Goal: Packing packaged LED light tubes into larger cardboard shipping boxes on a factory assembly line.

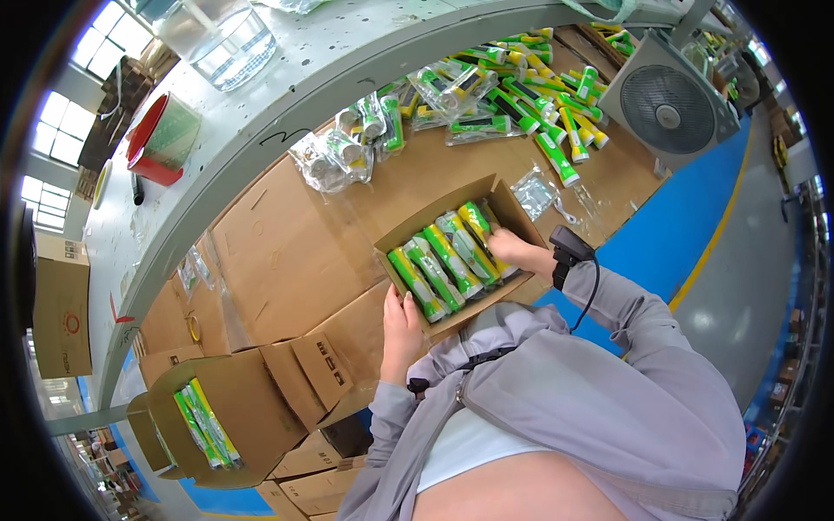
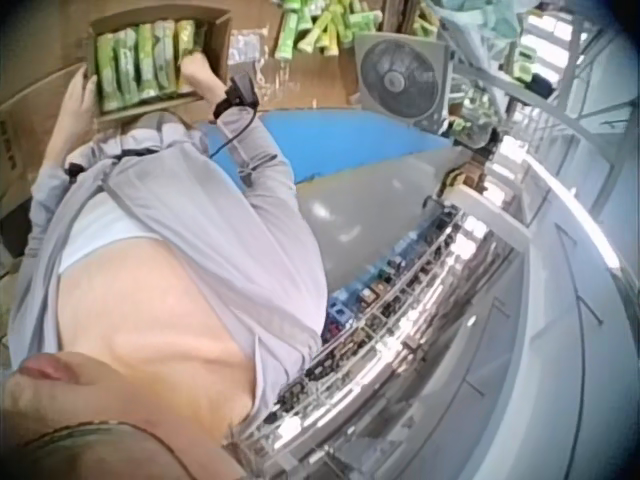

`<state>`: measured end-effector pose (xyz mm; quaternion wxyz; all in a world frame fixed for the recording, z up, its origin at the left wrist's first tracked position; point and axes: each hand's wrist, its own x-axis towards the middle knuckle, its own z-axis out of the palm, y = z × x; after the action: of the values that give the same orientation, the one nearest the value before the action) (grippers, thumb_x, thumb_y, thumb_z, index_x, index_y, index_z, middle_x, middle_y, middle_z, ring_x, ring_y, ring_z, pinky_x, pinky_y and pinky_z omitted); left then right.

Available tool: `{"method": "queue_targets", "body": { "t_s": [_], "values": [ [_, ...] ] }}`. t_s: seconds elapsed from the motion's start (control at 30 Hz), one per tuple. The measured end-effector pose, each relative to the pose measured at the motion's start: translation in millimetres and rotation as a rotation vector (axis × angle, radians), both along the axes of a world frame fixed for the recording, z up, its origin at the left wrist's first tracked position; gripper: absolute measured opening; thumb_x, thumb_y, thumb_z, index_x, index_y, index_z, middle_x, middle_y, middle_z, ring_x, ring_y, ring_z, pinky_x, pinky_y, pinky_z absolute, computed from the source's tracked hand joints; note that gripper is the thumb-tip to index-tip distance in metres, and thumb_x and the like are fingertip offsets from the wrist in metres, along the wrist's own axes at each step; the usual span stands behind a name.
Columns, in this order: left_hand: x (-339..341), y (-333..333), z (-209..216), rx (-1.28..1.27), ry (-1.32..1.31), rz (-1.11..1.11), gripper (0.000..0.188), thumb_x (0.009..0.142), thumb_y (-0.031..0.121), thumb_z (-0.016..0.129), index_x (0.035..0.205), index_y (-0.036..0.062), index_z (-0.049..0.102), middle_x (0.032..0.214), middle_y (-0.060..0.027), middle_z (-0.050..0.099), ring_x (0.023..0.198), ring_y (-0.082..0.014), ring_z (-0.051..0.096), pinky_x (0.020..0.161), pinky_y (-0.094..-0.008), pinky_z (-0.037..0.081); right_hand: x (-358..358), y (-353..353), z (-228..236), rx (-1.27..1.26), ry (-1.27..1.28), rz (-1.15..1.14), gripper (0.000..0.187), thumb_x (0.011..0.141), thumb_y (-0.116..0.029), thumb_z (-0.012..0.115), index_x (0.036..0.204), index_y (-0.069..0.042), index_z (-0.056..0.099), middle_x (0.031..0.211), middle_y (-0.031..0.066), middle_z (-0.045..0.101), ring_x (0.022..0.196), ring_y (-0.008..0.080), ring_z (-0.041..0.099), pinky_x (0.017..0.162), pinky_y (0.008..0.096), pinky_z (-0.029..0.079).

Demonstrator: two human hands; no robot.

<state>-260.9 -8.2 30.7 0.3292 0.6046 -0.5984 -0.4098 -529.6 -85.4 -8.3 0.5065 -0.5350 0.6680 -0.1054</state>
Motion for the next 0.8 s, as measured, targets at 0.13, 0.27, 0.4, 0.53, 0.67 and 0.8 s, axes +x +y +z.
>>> {"method": "queue_targets", "body": {
  "t_s": [0.13,0.27,0.4,0.53,0.67,0.8],
  "values": [
    [-5,-1,7,-0.033,-0.072,-0.030,0.044,0.094,0.015,0.039,0.131,-0.0073,0.032,0.118,-0.0268,0.047,0.105,-0.0409,0.049,0.088,-0.0428,0.042,8,6,-9,-0.054,0.040,-0.223,0.037,0.092,-0.027,0.040,0.108,0.004,0.052,0.102,0.0294,0.057,0.099,0.0420,0.054,0.084,0.0454,0.041],
    [-14,-2,15,-0.014,-0.114,-0.020,0.043,0.094,0.014,0.039,0.130,-0.0081,0.033,0.116,-0.0285,0.048,0.104,-0.0431,0.049,0.086,-0.0444,0.042,6,-1,-7,-0.075,0.228,-0.096,0.036,0.092,-0.027,0.040,0.098,0.004,0.057,0.094,0.0274,0.060,0.091,0.0418,0.057,0.080,0.0465,0.044],
    [-13,0,11,-0.068,-0.193,0.020,0.039,0.094,0.013,0.038,0.125,-0.0104,0.036,0.114,-0.0306,0.048,0.103,-0.0449,0.048,0.086,-0.0451,0.041,-17,-23,10,-0.077,0.245,0.332,0.036,0.071,-0.025,0.060,0.087,0.007,0.063,0.086,0.0274,0.061,0.081,0.0416,0.060,0.073,0.0439,0.048],
    [-10,1,15,-0.011,-0.174,0.039,0.037,0.094,0.012,0.035,0.124,-0.0091,0.038,0.112,-0.0294,0.049,0.101,-0.0439,0.049,0.085,-0.0447,0.041,-49,-41,93,-0.107,-0.440,-0.145,0.024,0.085,-0.020,0.056,0.093,0.002,0.063,0.077,0.0095,0.065,0.067,0.0153,0.064,0.055,0.0268,0.049],
    [-22,1,20,0.020,-0.166,0.078,0.035,0.094,0.012,0.034,0.124,-0.0076,0.039,0.111,-0.0281,0.050,0.100,-0.0427,0.050,0.084,-0.0434,0.041,-151,-91,36,-0.328,-0.355,-0.621,0.024,0.087,-0.020,0.055,0.101,-0.001,0.059,0.079,0.0063,0.062,0.063,0.0110,0.059,0.055,0.0229,0.048],
    [-25,3,22,0.035,-0.197,0.138,0.034,0.094,0.011,0.034,0.122,-0.0065,0.040,0.109,-0.0273,0.051,0.097,-0.0418,0.051,0.083,-0.0427,0.041,-194,-134,-20,-0.519,0.186,-0.554,0.031,0.079,-0.018,0.061,0.107,-0.004,0.057,0.086,0.0079,0.060,0.075,0.0166,0.060,0.066,0.0274,0.049]
  ]
}}
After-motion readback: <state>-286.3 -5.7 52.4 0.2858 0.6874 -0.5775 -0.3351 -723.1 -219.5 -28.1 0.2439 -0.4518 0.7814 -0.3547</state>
